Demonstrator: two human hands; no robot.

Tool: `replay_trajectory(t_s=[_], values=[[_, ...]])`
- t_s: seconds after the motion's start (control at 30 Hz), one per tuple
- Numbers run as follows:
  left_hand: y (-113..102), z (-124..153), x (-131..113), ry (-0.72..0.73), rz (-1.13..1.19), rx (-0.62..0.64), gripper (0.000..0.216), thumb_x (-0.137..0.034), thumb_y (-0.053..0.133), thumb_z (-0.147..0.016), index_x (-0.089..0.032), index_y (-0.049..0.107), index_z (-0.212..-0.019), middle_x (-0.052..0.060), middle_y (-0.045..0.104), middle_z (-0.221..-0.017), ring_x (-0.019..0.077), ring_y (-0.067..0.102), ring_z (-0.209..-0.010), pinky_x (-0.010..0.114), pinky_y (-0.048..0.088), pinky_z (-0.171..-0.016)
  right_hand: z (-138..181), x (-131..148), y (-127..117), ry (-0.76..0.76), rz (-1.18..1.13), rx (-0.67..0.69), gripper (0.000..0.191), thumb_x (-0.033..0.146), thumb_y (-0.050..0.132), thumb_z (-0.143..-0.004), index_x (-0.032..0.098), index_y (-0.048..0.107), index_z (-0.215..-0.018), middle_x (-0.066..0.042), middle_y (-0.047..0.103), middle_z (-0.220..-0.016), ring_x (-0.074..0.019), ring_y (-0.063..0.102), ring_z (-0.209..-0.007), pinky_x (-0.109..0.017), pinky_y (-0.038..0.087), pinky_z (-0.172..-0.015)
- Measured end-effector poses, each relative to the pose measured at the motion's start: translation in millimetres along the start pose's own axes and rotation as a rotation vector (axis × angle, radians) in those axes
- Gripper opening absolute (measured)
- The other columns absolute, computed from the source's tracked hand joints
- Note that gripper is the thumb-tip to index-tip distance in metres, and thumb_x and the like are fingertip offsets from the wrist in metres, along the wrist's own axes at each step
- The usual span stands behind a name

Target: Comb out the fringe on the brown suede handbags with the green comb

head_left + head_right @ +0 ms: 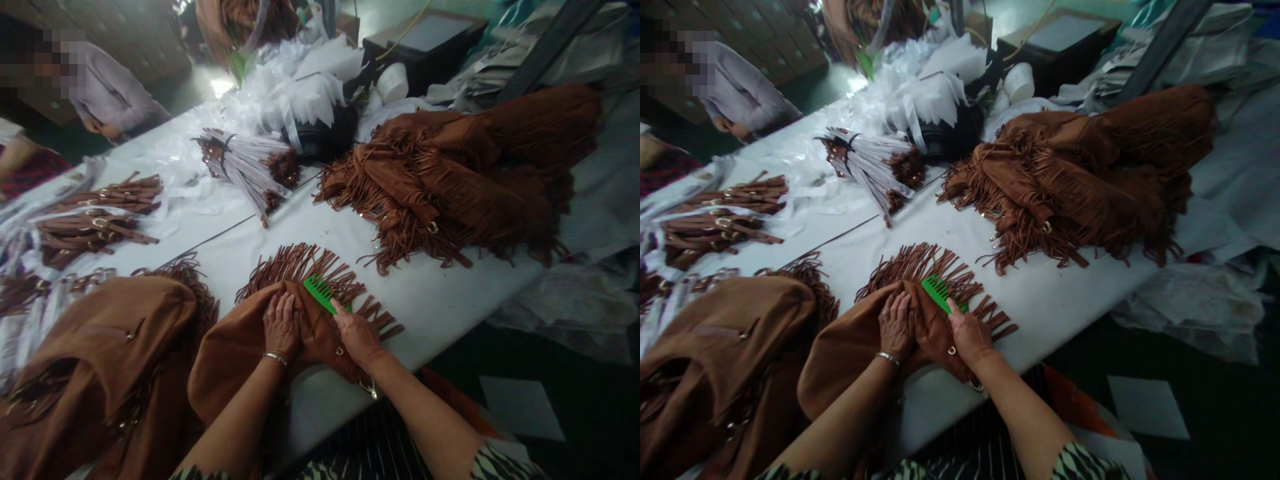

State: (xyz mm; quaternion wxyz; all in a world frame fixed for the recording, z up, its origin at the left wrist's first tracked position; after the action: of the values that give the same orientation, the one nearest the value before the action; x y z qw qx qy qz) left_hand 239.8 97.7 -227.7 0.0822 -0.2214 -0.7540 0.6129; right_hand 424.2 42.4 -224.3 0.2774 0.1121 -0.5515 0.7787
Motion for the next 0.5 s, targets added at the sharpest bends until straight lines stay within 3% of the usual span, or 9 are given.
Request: replay_trajectory(t_s=[0.1, 0.2, 0.4, 0.5], values=[[5.8, 0.4, 2.0, -0.021, 0.002, 0.065, 0.042, -0.031, 0.037, -0.09, -0.017, 0.048, -0.128, 0.007, 0.045, -0.133, 0.0276, 0.026, -0.13, 0.043, 0.027, -0.104, -21.4, -35.8, -28.4, 0.077, 0.143, -0.03, 0.046, 0.039, 0.025, -0.095, 0.032, 0.031, -0.14, -0.005, 0.069, -0.089, -0.018, 0.065, -0.077, -0.026, 0.047, -0.064], [8.6, -3.9, 1.0, -0.037, 0.01, 0.133, 0.044, -0.03, 0.039, -0.088, -0.018, 0.046, -0.13, 0.005, 0.044, -0.135, 0.0283, 0.026, -0.13, 0.043, 0.027, -0.104, -44.6, -57.6, -55.7, 0.014, 0.263, 0.016, 0.046, 0.041, 0.029, -0.094, 0.034, 0.032, -0.139, -0.004, 0.069, -0.093, -0.019, 0.064, -0.082, -0.027, 0.046, -0.066], [7.5, -2.6, 1.6, -0.025, -0.014, 0.123, 0.042, -0.026, 0.041, -0.087, -0.017, 0.05, -0.127, 0.004, 0.047, -0.133, 0.0297, 0.03, -0.125, 0.043, 0.028, -0.1, -64.2, -57.5, -98.0, -0.117, 0.585, 0.033, 0.045, 0.041, 0.029, -0.094, 0.036, 0.031, -0.139, -0.006, 0.066, -0.095, -0.0213, 0.063, -0.08, -0.028, 0.041, -0.06], [-6.0, -1.9, -1.8, 0.033, -0.022, 0.06, 0.042, -0.021, 0.043, -0.084, -0.015, 0.052, -0.124, 0.006, 0.052, -0.128, 0.0295, 0.035, -0.121, 0.043, 0.029, -0.095, -58.0, -48.4, -108.0, -0.154, 0.674, -0.015, 0.046, 0.041, 0.028, -0.095, 0.033, 0.032, -0.139, -0.006, 0.065, -0.089, -0.0199, 0.063, -0.072, -0.026, 0.038, -0.054]])
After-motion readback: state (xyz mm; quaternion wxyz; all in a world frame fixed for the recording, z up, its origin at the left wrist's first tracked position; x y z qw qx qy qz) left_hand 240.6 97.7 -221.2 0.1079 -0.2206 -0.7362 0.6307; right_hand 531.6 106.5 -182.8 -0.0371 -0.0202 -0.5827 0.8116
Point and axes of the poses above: each hand's wrist, its own z-axis away from the middle knuckle, its own y-axis out of the palm, x = y × z, the point moved 6 cm from there along -z, towards the middle knuckle
